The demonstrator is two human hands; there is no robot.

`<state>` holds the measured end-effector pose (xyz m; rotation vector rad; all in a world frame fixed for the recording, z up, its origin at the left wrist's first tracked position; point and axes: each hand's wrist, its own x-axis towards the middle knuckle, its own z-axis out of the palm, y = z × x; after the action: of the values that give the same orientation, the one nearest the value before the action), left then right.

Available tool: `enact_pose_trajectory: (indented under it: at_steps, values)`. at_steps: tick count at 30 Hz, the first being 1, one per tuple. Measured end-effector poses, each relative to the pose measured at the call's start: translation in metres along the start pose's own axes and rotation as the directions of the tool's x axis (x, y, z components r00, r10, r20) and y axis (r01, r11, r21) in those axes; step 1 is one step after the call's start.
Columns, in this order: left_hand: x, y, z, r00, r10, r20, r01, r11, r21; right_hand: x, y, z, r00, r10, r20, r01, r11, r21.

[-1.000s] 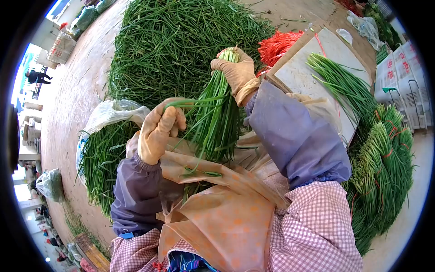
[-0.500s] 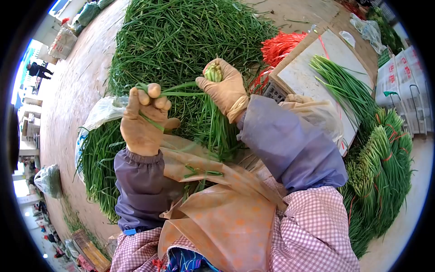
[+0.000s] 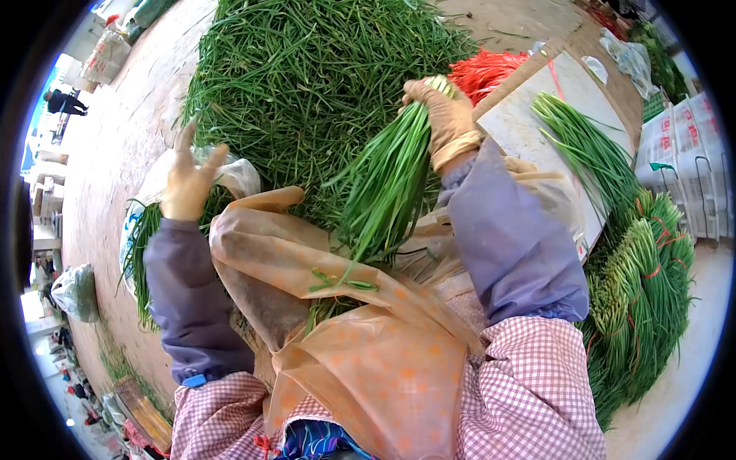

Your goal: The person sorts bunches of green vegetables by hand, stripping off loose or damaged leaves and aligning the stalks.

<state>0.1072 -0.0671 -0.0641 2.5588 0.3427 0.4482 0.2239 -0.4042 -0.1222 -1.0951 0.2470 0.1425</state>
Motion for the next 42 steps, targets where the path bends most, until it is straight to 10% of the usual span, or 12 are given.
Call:
enact_pose_trajectory:
  at_steps: [3,5,11,16,19,24,27,30,33,36,42]
  values:
    - [-0.040,0.024,0.017,0.970,0.219,-0.107,-0.222,0.975,-0.019,0.017,-0.010,-0.011,1.000,0.015,0.006,-0.015,0.998,0.064]
    - [-0.072,0.054,0.018,0.963,-0.069,0.259,0.224,0.737,-0.638,0.020,-0.012,-0.015,0.999,0.026,-0.037,-0.022,0.996,0.084]
    - [-0.125,0.112,0.046,0.580,0.107,0.807,0.269,0.910,-0.314,0.024,0.007,-0.017,0.997,0.006,-0.074,-0.004,1.000,0.024]
    - [-0.125,0.126,0.103,0.432,-0.063,0.900,0.766,0.553,-0.329,0.010,0.013,-0.006,0.996,-0.007,-0.091,0.005,1.000,-0.024]
    - [-0.121,0.118,0.112,0.599,0.111,0.793,0.717,0.366,-0.593,0.015,0.014,-0.009,0.988,-0.019,-0.154,0.011,0.998,-0.054]
    - [-0.105,0.078,0.094,0.893,-0.086,0.443,0.451,0.151,-0.880,0.036,0.015,-0.026,0.959,-0.015,-0.281,0.034,0.998,0.060]
    - [-0.108,0.060,0.068,0.862,-0.305,0.405,0.454,0.111,-0.884,0.055,0.014,-0.044,0.963,0.035,-0.267,-0.001,0.992,0.126]
    - [-0.120,0.054,0.045,0.835,-0.035,0.550,0.510,0.427,-0.747,0.058,0.008,-0.050,0.963,0.024,-0.267,0.011,0.991,0.131]
    - [-0.139,0.068,0.049,0.500,-0.059,0.864,0.683,0.641,-0.351,0.058,0.006,-0.052,0.976,0.030,-0.217,-0.001,0.991,0.131]
    - [-0.156,0.070,0.090,0.268,-0.053,0.962,0.951,0.171,-0.256,0.056,0.004,-0.054,0.987,0.044,-0.156,-0.032,0.996,0.083]
    - [-0.150,0.093,0.125,0.307,-0.307,0.901,0.948,0.018,-0.317,0.043,0.000,-0.047,0.985,0.043,-0.166,-0.019,0.990,0.141]
